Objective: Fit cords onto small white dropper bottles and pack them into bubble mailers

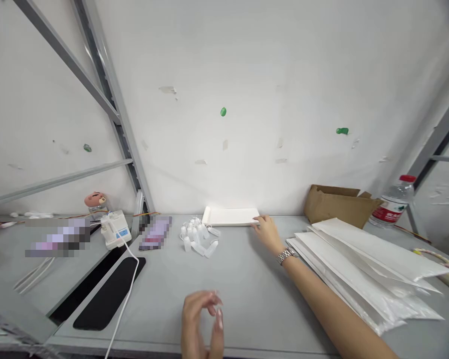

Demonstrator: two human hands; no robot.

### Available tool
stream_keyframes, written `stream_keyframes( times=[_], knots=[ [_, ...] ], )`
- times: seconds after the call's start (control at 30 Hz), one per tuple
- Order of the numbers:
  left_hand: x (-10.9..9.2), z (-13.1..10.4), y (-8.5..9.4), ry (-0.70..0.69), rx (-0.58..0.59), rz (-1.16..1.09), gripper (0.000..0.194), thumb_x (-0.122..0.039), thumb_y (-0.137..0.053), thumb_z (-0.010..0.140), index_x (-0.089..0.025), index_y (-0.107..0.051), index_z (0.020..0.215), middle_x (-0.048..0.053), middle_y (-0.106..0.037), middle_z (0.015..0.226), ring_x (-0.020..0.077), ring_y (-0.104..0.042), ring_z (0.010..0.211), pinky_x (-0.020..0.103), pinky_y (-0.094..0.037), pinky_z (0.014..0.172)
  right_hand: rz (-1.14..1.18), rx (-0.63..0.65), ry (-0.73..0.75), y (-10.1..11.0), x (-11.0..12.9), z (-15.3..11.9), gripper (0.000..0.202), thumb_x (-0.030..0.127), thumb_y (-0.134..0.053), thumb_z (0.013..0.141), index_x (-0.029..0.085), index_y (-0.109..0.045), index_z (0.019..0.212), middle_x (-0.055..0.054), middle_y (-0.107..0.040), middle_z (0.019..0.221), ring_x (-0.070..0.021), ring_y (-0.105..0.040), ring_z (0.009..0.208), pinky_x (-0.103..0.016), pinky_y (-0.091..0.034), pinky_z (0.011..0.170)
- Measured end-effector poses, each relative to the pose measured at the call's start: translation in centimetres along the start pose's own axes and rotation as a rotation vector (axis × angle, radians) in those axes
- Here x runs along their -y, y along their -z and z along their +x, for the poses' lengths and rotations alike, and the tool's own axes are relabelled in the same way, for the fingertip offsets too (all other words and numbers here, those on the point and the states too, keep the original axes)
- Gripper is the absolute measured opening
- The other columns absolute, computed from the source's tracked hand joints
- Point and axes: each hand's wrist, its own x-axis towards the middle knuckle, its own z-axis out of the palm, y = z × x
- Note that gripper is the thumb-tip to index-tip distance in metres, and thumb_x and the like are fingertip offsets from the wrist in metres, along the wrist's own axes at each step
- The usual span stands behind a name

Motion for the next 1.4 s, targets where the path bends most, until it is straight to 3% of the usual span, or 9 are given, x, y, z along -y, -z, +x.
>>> stream_keyframes(
  times=[0.13, 0.23, 0.47, 0.67, 0.93, 1.17, 1.4],
  knots=[
    [1.4, 3.1, -0.9, 0.067, -0.083, -0.073, 0.03, -0.041, -0.059, 0.073, -0.019, -0.056, 0.094, 0.003, -0.055, 0.073, 0.0159, -0.055, 0.069, 0.026, -0.043, 0.057, -0.03, -0.05, -0.244, -2.2, -1.9, 1.8, 0.046, 0.046, -0.049, 0.079, 0.008, -0.055, 0.104, -0.023, -0.055, 0.103, -0.0325, -0.049, 0.102, -0.038, -0.038, 0.077],
    [2.1, 3.9, -0.8, 0.119, -0.132, -0.092, 0.033, -0.043, -0.061, 0.07, -0.019, -0.056, 0.093, 0.001, -0.055, 0.07, 0.0147, -0.053, 0.065, 0.022, -0.039, 0.05, 0.01, -0.035, -0.338, -2.9, -2.8, 3.1, 0.052, 0.055, -0.051, 0.073, 0.008, -0.057, 0.096, -0.021, -0.06, 0.095, -0.0316, -0.055, 0.093, -0.035, -0.04, 0.071],
    [2.8, 3.9, -1.0, 0.159, -0.081, -0.078, 0.035, -0.043, -0.063, 0.068, -0.02, -0.056, 0.093, 0.0, -0.056, 0.068, 0.014, -0.053, 0.064, 0.022, -0.039, 0.05, 0.134, -0.008, -0.398, -4.2, -4.3, 4.1, 0.034, 0.041, -0.052, 0.074, 0.012, -0.058, 0.089, -0.013, -0.064, 0.091, -0.022, -0.06, 0.082, -0.027, -0.041, 0.063],
    [3.1, 4.2, -0.9, 0.163, -0.084, -0.105, 0.036, -0.044, -0.063, 0.067, -0.019, -0.056, 0.092, 0.0, -0.057, 0.065, 0.0136, -0.053, 0.059, 0.022, -0.039, 0.047, 0.174, 0.019, -0.401, -4.2, -4.4, 3.9, 0.048, 0.05, -0.058, 0.066, 0.011, -0.057, 0.094, -0.016, -0.063, 0.098, -0.0271, -0.058, 0.089, -0.03, -0.04, 0.067],
    [3.0, 4.2, -0.9, 0.172, -0.058, -0.097, 0.034, -0.042, -0.063, 0.068, -0.02, -0.055, 0.093, 0.0, -0.057, 0.063, 0.0135, -0.053, 0.059, 0.022, -0.04, 0.049, 0.292, 0.006, -0.434, -4.4, -4.7, 4.1, 0.028, 0.042, -0.063, 0.064, 0.015, -0.06, 0.075, -0.014, -0.067, 0.082, -0.0284, -0.06, 0.082, -0.032, -0.037, 0.067],
    [2.9, 4.1, -0.9, 0.169, -0.037, -0.082, 0.033, -0.042, -0.061, 0.069, -0.021, -0.055, 0.093, -0.001, -0.057, 0.063, 0.0129, -0.052, 0.058, 0.022, -0.039, 0.05, 0.593, -0.138, -0.488, -4.0, -4.9, 3.9, 0.022, 0.031, -0.07, 0.057, 0.018, -0.052, 0.058, -0.006, -0.063, 0.064, -0.0248, -0.059, 0.071, -0.032, -0.039, 0.062],
    [2.6, 3.9, -0.9, 0.235, -0.011, -0.035, 0.035, -0.046, -0.06, 0.068, -0.02, -0.056, 0.092, 0.0, -0.057, 0.068, 0.0138, -0.053, 0.061, 0.023, -0.039, 0.052, 1.145, -0.297, -0.504, -1.4, -4.4, 3.8, 0.031, 0.035, -0.074, 0.055, 0.02, -0.048, 0.062, 0.001, -0.058, 0.056, -0.0151, -0.059, 0.056, -0.029, -0.048, 0.058]
  ],
)
